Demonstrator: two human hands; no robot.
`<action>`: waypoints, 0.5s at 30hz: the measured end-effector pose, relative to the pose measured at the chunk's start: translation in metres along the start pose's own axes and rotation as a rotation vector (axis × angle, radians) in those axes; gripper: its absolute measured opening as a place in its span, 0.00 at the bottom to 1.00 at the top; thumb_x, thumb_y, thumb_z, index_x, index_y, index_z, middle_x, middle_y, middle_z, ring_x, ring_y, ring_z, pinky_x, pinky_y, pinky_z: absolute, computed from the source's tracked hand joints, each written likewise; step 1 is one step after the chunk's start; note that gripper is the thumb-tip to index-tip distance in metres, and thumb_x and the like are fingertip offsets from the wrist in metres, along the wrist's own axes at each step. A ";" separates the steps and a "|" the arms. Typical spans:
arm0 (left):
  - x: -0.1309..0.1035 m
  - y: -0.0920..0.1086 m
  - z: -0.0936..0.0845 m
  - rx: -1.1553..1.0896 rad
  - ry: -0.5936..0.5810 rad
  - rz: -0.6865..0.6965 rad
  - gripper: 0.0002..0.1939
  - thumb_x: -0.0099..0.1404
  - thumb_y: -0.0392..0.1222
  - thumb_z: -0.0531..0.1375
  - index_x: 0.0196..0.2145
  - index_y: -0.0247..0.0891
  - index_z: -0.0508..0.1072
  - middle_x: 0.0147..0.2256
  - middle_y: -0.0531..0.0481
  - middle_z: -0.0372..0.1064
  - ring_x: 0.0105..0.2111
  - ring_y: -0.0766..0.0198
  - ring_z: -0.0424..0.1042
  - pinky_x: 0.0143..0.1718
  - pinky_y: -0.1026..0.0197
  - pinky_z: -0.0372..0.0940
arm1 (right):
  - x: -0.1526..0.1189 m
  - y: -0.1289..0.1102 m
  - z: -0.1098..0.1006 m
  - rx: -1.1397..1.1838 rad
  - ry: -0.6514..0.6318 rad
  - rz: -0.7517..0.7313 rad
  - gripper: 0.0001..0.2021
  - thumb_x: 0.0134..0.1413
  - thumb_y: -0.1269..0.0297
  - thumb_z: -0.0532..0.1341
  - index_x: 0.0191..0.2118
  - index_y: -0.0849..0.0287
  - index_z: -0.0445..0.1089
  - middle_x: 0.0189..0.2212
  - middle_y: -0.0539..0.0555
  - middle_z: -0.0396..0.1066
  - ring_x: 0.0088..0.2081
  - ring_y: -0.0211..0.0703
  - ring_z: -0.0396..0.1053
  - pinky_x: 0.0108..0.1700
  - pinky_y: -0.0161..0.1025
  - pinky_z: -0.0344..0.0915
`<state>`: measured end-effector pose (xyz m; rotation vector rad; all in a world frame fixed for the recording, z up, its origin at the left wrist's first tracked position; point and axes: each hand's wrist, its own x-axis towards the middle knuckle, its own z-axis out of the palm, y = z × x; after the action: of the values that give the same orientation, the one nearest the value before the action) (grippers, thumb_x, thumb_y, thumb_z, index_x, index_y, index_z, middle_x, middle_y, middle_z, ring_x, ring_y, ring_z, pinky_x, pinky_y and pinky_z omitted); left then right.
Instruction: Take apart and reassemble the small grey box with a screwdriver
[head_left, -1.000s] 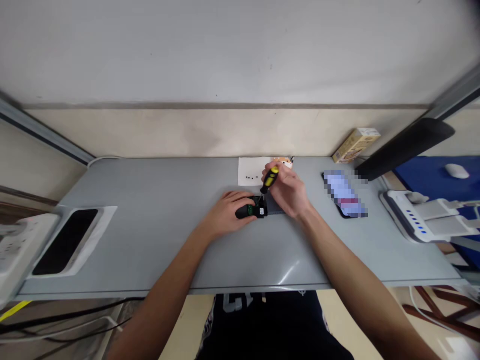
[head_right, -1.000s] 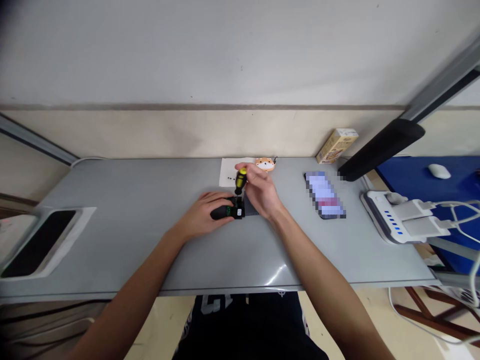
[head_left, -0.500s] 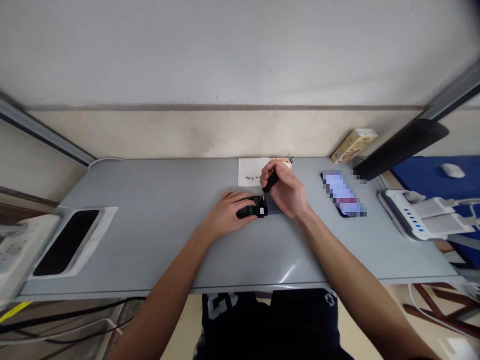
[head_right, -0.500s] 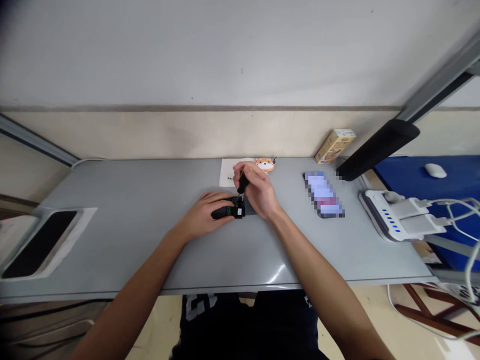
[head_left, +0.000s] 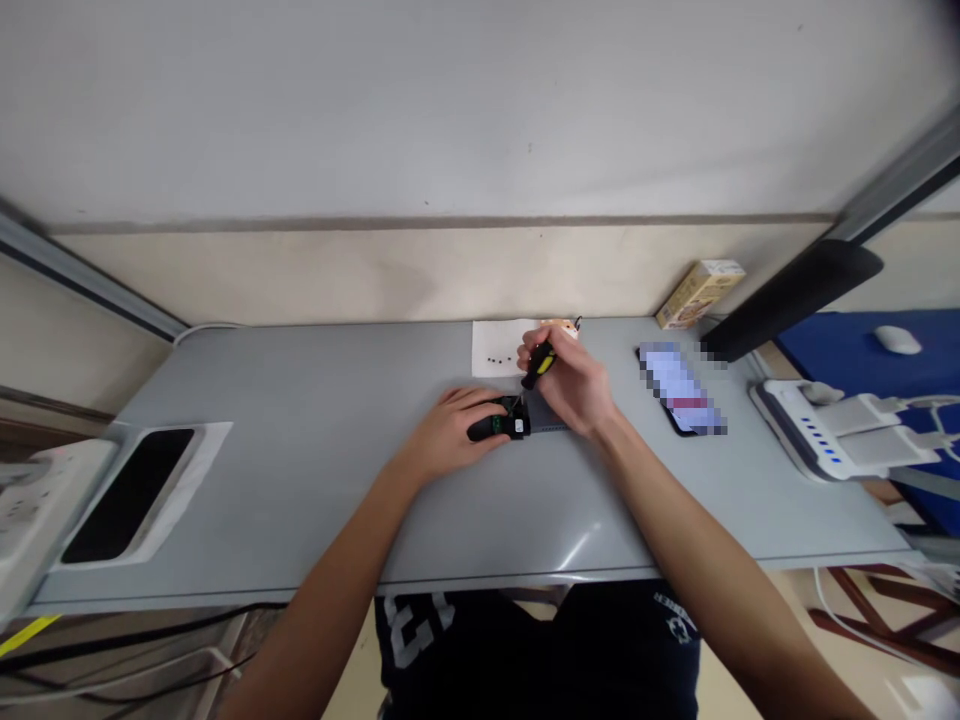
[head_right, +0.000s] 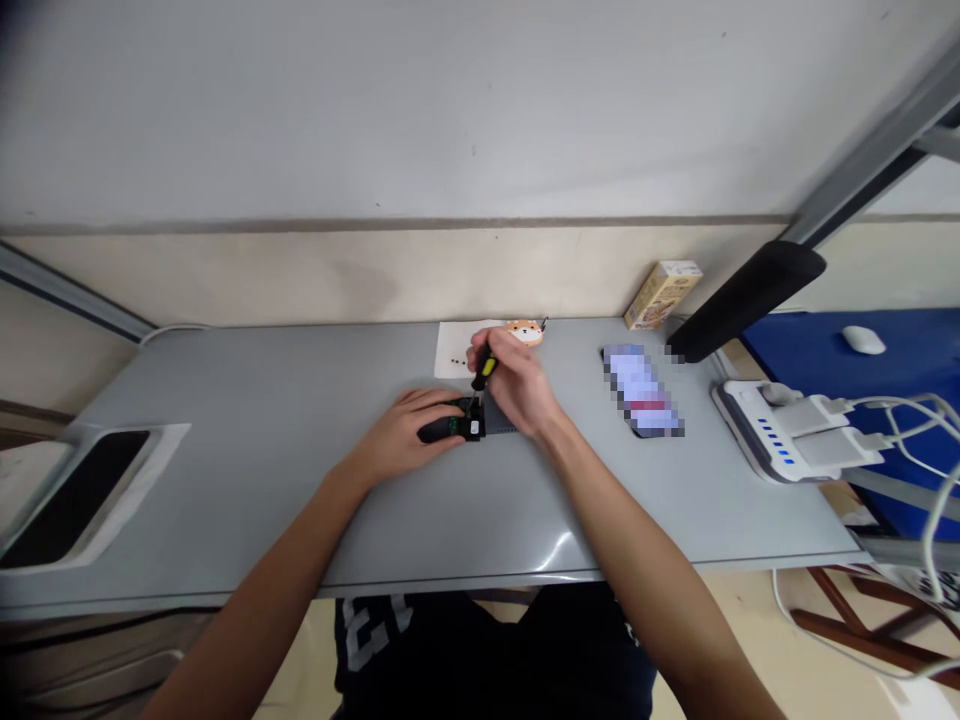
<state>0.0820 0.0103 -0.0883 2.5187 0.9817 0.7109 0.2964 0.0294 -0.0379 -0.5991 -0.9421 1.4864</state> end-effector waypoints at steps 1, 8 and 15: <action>0.000 0.000 0.000 0.001 -0.001 0.001 0.13 0.69 0.47 0.65 0.50 0.46 0.77 0.58 0.47 0.73 0.57 0.54 0.72 0.62 0.46 0.62 | -0.001 0.001 -0.001 -0.008 0.005 -0.010 0.19 0.53 0.47 0.70 0.33 0.54 0.65 0.37 0.51 0.69 0.36 0.39 0.71 0.39 0.39 0.69; -0.001 -0.001 0.000 0.007 -0.005 0.000 0.14 0.69 0.48 0.65 0.51 0.46 0.77 0.58 0.46 0.72 0.57 0.53 0.72 0.61 0.44 0.63 | 0.001 0.013 0.000 -0.159 0.067 -0.116 0.23 0.56 0.41 0.66 0.33 0.51 0.57 0.19 0.41 0.52 0.19 0.33 0.51 0.24 0.35 0.54; -0.001 0.000 0.001 0.012 0.014 0.008 0.13 0.69 0.48 0.65 0.49 0.46 0.77 0.57 0.47 0.73 0.57 0.53 0.72 0.61 0.44 0.63 | -0.001 0.005 0.004 0.005 0.021 -0.023 0.17 0.56 0.45 0.67 0.35 0.53 0.66 0.32 0.49 0.65 0.33 0.38 0.67 0.37 0.38 0.67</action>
<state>0.0820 0.0095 -0.0890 2.5328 0.9835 0.7280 0.2904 0.0281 -0.0395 -0.5973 -0.9260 1.4592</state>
